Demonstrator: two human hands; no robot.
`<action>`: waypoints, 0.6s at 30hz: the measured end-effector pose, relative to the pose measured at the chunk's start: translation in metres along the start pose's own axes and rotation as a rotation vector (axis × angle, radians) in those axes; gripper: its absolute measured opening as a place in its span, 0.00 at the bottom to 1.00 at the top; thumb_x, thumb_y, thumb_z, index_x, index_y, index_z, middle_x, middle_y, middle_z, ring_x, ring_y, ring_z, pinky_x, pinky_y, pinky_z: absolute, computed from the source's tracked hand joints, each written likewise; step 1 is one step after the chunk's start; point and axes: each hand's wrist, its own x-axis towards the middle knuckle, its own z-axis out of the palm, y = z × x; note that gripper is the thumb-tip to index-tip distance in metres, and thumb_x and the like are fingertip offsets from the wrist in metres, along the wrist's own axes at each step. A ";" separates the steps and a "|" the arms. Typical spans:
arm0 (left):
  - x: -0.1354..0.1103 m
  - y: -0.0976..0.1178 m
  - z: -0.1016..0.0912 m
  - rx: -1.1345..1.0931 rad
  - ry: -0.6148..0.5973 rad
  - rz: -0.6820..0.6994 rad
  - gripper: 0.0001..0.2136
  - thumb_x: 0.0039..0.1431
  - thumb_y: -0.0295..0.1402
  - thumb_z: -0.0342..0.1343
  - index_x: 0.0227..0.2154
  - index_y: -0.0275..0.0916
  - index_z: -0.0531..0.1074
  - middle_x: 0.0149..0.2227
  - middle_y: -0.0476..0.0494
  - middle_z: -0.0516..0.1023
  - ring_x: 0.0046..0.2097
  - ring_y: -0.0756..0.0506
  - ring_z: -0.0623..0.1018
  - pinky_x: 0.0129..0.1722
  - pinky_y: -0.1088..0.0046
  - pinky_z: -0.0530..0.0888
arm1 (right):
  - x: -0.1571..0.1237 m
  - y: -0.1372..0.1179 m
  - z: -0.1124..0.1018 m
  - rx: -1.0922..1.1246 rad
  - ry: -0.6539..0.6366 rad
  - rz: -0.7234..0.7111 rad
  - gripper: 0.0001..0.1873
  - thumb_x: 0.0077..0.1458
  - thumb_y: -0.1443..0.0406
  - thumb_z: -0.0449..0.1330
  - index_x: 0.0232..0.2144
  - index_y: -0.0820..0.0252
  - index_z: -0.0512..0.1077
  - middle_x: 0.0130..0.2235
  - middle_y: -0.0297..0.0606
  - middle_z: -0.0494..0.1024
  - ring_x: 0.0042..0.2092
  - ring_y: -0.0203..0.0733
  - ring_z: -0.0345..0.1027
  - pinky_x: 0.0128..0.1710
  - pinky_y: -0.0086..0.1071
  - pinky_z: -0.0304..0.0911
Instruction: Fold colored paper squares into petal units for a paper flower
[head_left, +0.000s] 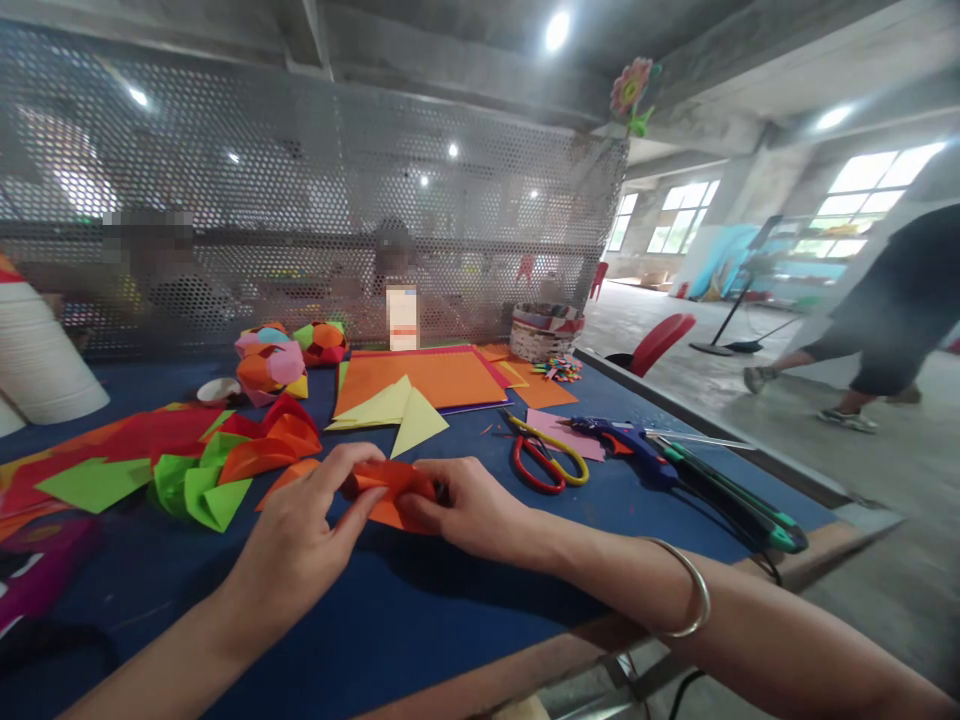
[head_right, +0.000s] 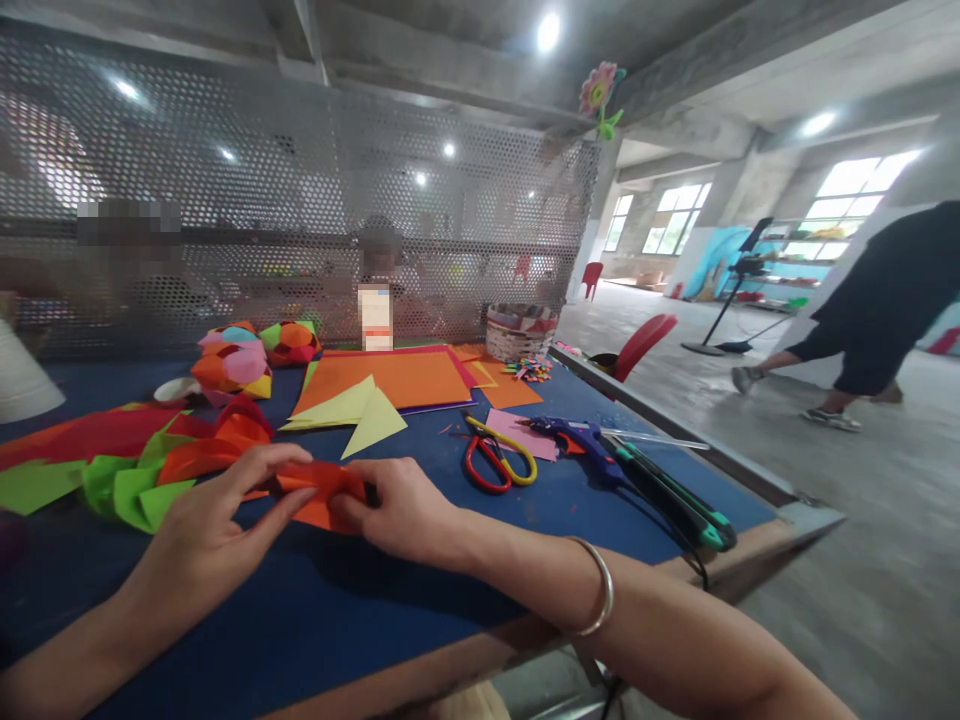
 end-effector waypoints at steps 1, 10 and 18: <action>0.000 0.000 0.000 0.000 -0.007 -0.028 0.14 0.65 0.38 0.56 0.52 0.47 0.67 0.36 0.52 0.81 0.31 0.50 0.81 0.28 0.79 0.73 | 0.000 0.000 0.000 -0.008 -0.001 0.002 0.07 0.57 0.70 0.58 0.26 0.60 0.72 0.24 0.27 0.71 0.26 0.31 0.59 0.27 0.25 0.52; 0.002 -0.002 -0.003 -0.080 -0.215 -0.154 0.09 0.61 0.39 0.52 0.31 0.45 0.74 0.29 0.55 0.80 0.29 0.50 0.79 0.32 0.75 0.69 | 0.001 -0.004 -0.001 -0.089 0.059 -0.003 0.10 0.49 0.78 0.58 0.30 0.60 0.74 0.31 0.34 0.77 0.33 0.36 0.66 0.34 0.27 0.56; 0.011 0.004 -0.006 -0.121 -0.458 -0.338 0.12 0.56 0.42 0.47 0.26 0.42 0.71 0.21 0.54 0.71 0.24 0.50 0.69 0.27 0.73 0.61 | -0.001 -0.005 -0.001 -0.006 0.123 0.013 0.16 0.45 0.80 0.56 0.33 0.60 0.74 0.32 0.31 0.78 0.33 0.36 0.69 0.35 0.27 0.60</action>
